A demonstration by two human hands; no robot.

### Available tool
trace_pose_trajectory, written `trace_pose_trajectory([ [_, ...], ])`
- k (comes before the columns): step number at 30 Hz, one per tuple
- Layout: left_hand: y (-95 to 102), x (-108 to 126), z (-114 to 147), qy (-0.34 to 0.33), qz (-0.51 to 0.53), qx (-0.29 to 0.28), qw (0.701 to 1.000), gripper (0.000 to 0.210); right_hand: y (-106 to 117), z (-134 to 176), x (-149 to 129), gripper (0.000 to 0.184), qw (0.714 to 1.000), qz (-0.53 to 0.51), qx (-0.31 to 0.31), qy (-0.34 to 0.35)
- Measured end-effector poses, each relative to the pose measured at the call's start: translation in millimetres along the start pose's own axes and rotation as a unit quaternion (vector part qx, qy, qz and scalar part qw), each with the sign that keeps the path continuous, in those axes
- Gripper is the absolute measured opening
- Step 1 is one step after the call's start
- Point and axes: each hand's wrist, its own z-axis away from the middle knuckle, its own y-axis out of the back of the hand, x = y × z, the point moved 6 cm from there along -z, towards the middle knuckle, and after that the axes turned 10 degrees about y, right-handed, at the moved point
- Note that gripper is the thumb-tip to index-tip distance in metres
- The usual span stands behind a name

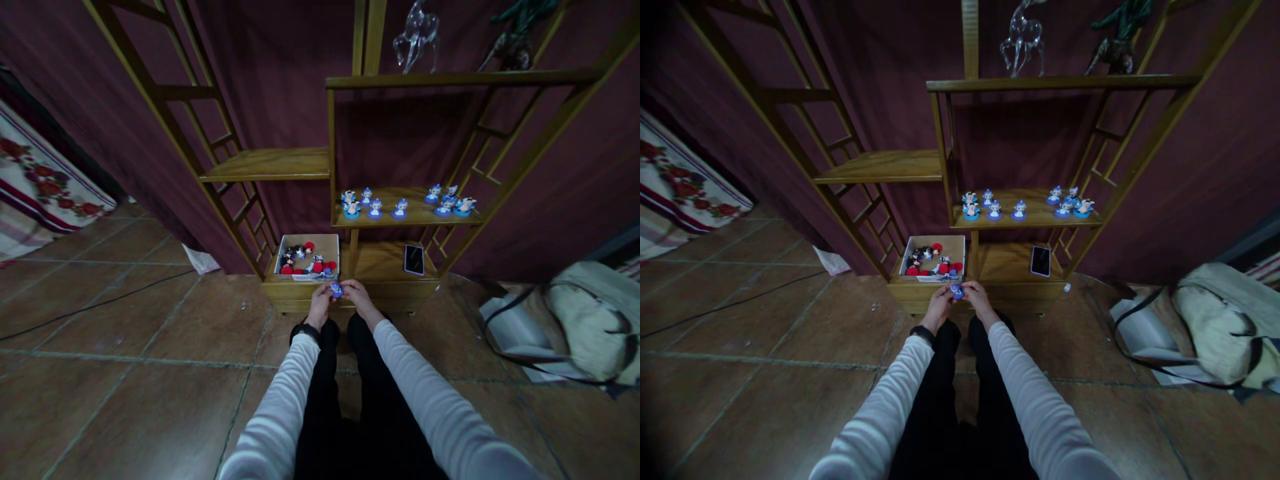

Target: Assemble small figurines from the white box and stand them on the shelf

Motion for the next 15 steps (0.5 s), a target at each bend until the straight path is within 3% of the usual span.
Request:
trace_pose_trajectory([
  [15, -4.7, 1.4, 3.8, 0.004, -0.038, -0.033, 0.999, 0.027, 0.9, -3.0, 1.6, 0.026, 0.999, 0.017, -0.015, -0.028],
])
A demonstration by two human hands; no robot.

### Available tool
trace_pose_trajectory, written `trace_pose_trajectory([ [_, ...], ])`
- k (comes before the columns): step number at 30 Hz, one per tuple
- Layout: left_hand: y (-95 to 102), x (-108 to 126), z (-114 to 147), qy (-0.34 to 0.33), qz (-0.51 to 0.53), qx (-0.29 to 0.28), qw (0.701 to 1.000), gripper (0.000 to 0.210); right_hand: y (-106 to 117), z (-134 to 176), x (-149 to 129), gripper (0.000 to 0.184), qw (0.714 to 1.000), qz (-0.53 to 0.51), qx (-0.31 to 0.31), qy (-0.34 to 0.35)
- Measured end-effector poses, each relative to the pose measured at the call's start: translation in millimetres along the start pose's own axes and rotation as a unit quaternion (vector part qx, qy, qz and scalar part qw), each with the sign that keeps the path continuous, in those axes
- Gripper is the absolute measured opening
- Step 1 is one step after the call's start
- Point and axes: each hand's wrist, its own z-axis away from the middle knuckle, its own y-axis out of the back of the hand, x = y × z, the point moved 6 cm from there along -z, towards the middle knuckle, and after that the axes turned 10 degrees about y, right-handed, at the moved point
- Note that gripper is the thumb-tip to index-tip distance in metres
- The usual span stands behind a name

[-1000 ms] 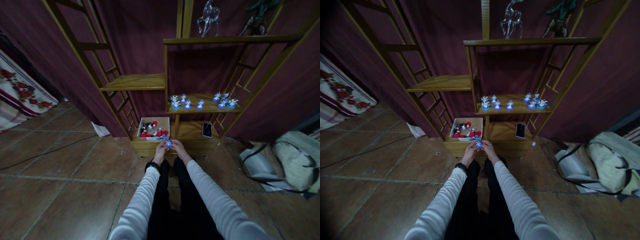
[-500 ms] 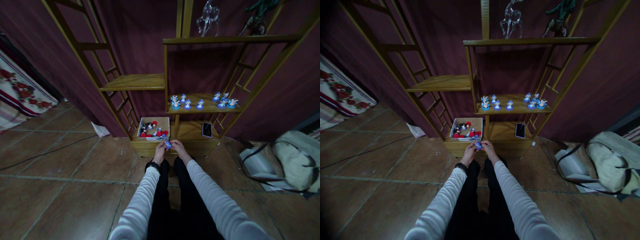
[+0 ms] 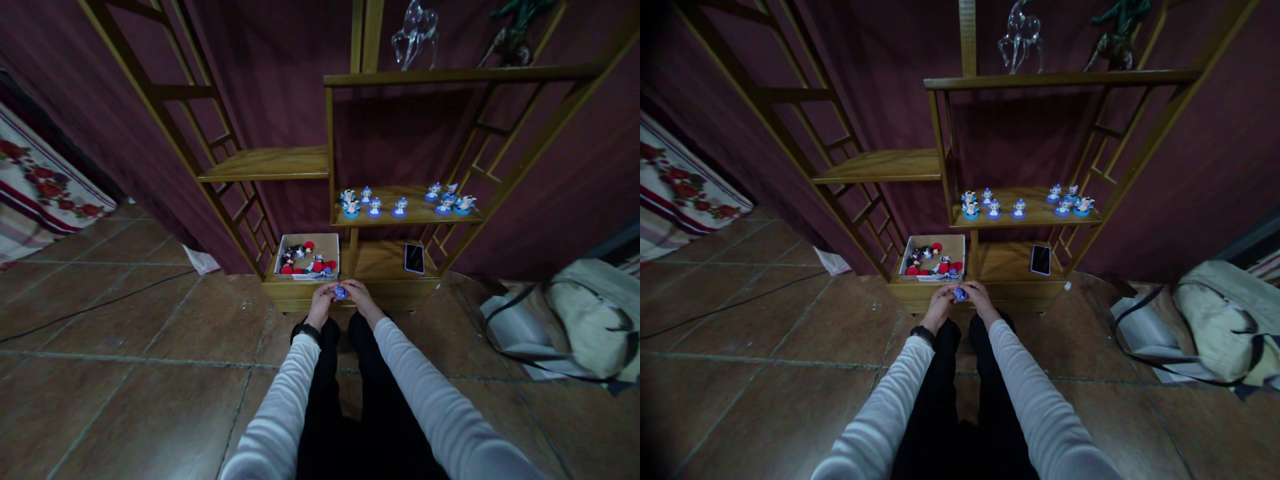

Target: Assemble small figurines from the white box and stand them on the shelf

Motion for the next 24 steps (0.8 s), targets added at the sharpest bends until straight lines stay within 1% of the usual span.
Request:
trace_pose_trajectory([
  [6, 0.4, 0, 0, 0.009, 0.006, -0.012, 1.000, 0.031, 1, 1, 0, 0.026, 1.000, -0.010, -0.006, -0.014],
  [10, 0.1, 1, 1, 0.023, 0.033, -0.007, 0.999, 0.028, 1, 3, -4, 0.025, 1.000, -0.026, 0.003, -0.006],
  [14, 1.1, 1, 2, 0.034, 0.068, 0.003, 0.997, 0.023, -2, 5, -9, 0.025, 0.998, -0.056, -0.011, 0.004],
  [18, 3.4, 0, 3, 0.049, 0.091, 0.017, 0.995, 0.021, -2, 6, -8, 0.025, 0.997, -0.075, -0.015, 0.007],
  [24, 3.0, -1, 4, 0.054, 0.114, 0.010, 0.992, 0.024, -2, 5, -5, 0.031, 0.995, -0.096, -0.033, 0.009],
])
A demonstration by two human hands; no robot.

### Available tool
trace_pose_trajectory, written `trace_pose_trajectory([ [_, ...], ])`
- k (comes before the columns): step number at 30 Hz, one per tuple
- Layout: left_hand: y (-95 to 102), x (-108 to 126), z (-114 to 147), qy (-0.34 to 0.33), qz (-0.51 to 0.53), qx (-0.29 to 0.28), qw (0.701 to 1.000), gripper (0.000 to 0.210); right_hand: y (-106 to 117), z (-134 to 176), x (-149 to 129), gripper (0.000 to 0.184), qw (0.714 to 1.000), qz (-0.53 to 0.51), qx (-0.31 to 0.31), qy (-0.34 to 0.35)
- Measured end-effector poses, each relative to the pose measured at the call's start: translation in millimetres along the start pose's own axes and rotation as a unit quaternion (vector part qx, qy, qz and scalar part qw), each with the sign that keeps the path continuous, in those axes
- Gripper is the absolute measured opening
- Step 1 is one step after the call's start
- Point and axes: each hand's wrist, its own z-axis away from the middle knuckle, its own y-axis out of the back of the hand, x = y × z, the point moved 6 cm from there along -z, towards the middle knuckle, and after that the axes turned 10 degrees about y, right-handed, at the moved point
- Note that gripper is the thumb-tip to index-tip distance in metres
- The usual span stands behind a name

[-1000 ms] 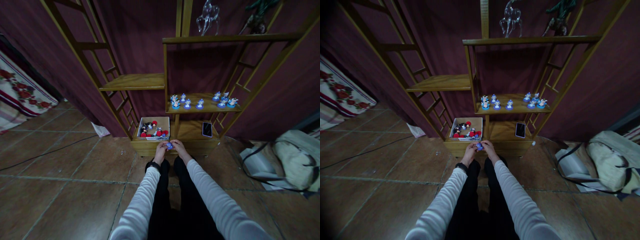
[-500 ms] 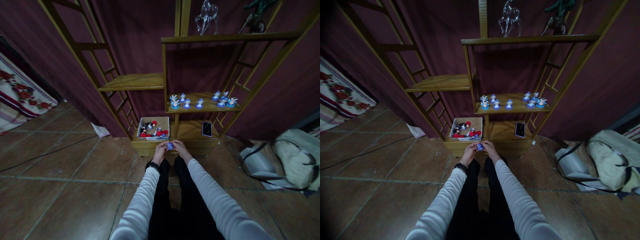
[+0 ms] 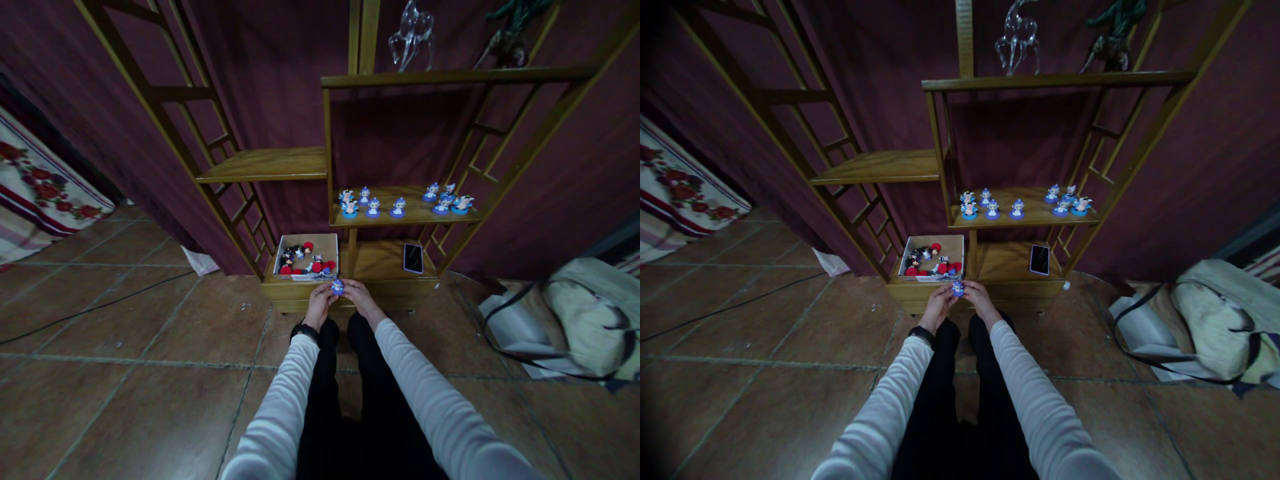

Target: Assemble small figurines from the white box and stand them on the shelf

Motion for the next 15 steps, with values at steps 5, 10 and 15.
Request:
trace_pose_trajectory([
  [5, -1.4, -0.1, 0.1, -0.006, 0.021, -0.013, 1.000, 0.028, -2.7, 0.4, 1.5, 0.039, 1.000, 0.000, -0.019, -0.010],
  [10, -3.1, 1.1, 1.9, -0.012, 0.035, -0.019, 0.999, 0.024, -4.5, -0.5, 3.4, 0.047, 0.999, 0.006, -0.039, -0.008],
  [15, -5.6, 0.8, 3.2, -0.017, 0.025, -0.038, 0.999, 0.031, -3.2, -1.2, 3.1, 0.049, 0.999, 0.013, -0.042, -0.003],
])
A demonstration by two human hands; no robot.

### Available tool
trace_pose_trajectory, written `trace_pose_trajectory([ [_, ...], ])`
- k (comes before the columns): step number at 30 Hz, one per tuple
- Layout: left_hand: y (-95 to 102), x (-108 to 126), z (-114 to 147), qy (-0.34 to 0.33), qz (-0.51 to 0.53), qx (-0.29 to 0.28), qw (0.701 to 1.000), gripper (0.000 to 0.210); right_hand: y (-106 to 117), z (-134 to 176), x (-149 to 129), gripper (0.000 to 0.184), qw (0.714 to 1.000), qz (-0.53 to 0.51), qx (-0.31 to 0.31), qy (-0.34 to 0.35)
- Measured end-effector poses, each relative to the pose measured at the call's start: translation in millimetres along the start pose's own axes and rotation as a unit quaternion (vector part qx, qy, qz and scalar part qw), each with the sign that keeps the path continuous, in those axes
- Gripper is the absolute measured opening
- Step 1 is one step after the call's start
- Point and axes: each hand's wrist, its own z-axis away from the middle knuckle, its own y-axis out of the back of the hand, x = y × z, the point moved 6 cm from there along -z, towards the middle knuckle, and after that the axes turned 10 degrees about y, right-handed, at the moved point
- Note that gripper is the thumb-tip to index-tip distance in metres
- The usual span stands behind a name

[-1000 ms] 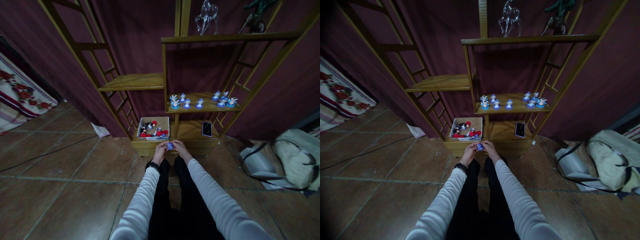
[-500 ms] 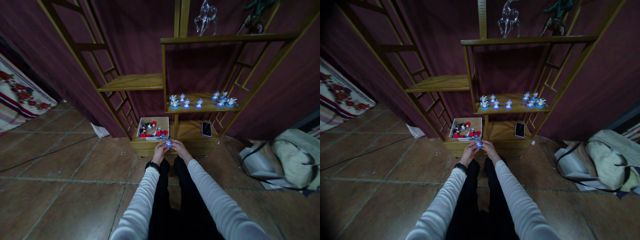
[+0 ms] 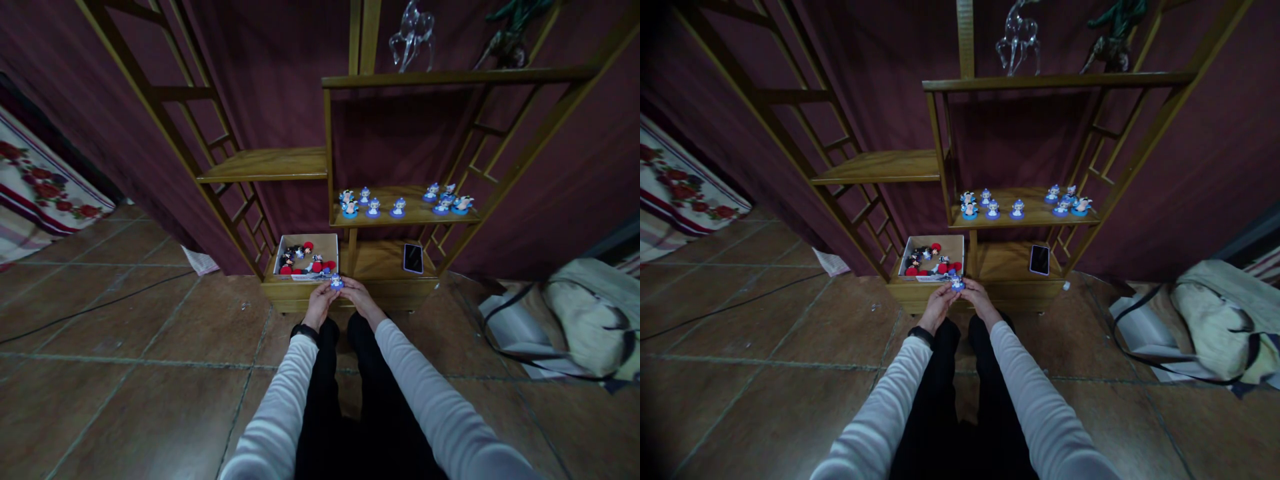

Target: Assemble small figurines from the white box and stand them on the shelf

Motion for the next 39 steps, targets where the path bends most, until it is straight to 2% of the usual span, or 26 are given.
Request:
trace_pose_trajectory([
  [14, 4.2, -0.5, -3.4, -0.053, -0.051, 0.017, 0.997, 0.044, -2.0, 0.7, -1.2, 0.048, 1.000, -0.016, -0.005, 0.008],
  [21, 4.4, -0.8, -4.7, -0.042, -0.043, 0.017, 0.998, 0.037, 2.9, -1.1, 3.8, 0.049, 1.000, -0.002, 0.024, 0.002],
  [39, 6.0, -1.0, -6.6, -0.043, -0.033, 0.020, 0.998, 0.035, 1.1, 1.9, 1.7, 0.041, 1.000, 0.014, 0.024, -0.005],
])
